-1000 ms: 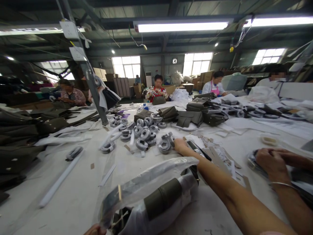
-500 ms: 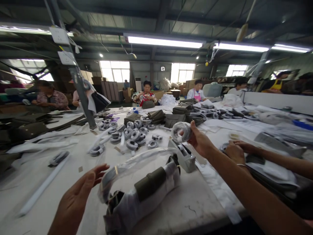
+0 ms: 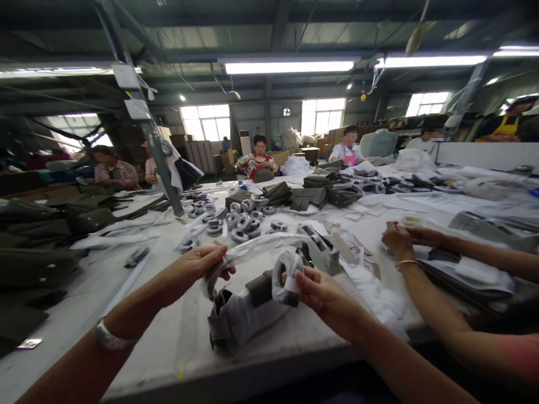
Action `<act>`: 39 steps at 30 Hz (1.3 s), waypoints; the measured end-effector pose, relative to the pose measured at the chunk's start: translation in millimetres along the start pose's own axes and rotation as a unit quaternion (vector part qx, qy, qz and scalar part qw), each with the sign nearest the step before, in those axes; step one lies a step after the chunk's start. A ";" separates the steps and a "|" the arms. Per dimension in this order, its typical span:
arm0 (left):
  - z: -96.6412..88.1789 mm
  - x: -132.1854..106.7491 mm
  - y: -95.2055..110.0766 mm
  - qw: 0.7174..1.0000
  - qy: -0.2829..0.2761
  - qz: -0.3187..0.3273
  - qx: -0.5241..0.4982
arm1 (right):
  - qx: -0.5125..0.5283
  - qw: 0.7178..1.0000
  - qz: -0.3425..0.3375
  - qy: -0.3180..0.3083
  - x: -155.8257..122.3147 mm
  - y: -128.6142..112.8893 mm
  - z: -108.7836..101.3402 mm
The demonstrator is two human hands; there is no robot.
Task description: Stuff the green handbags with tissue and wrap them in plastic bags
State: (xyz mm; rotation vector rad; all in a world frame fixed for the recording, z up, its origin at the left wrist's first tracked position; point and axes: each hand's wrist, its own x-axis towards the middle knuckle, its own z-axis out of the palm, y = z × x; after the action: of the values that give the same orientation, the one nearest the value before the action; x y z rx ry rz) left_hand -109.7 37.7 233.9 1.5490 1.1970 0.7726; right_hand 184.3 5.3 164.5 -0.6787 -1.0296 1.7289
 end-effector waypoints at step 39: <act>16.6 22.5 27.8 0.943 -0.019 0.158 0.291 | 0.290 0.947 -0.114 0.081 48.0 25.2 93.2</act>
State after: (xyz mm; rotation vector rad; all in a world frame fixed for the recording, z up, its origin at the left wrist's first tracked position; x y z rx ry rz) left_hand -79.2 53.2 253.3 2.2744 1.2265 0.6099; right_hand 79.7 15.0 188.5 -0.2993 -0.4244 1.6250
